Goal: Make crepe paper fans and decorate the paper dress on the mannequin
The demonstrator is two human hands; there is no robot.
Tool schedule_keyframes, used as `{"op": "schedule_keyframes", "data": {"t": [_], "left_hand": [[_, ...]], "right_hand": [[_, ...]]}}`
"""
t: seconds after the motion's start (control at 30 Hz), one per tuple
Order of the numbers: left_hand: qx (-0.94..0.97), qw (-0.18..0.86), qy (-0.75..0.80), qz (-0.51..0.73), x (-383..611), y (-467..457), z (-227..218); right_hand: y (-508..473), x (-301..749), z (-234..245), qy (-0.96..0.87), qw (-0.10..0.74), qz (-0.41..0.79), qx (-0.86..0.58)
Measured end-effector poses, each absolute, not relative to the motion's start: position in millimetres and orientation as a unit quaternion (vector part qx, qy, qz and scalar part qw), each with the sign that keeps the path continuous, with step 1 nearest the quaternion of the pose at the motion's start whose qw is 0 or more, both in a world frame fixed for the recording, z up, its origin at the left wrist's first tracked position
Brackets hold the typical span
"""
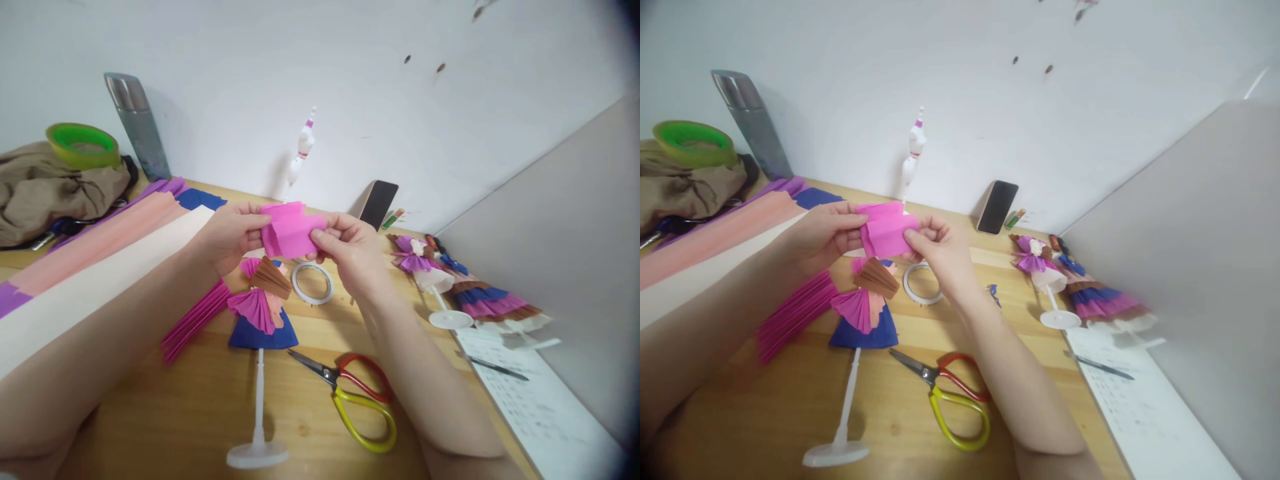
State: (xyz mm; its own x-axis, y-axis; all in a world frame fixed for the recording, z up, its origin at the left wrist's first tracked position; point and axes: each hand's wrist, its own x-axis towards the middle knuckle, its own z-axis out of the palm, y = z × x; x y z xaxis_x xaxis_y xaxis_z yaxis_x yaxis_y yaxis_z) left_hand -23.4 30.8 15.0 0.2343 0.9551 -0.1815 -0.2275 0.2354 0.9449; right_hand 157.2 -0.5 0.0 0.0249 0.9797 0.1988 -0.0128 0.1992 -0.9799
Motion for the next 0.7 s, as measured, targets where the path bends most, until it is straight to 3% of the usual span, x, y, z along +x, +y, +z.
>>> {"op": "schedule_keyframes", "data": {"t": [0.2, 0.7], "left_hand": [[0.412, 0.665, 0.416, 0.464, -20, 27, 16], [0.427, 0.68, 0.375, 0.463, -16, 22, 10]], "right_hand": [[2, 152, -5, -0.536, 0.581, 0.394, -0.469], [4, 148, -13, -0.532, 0.568, 0.407, -0.478]]}}
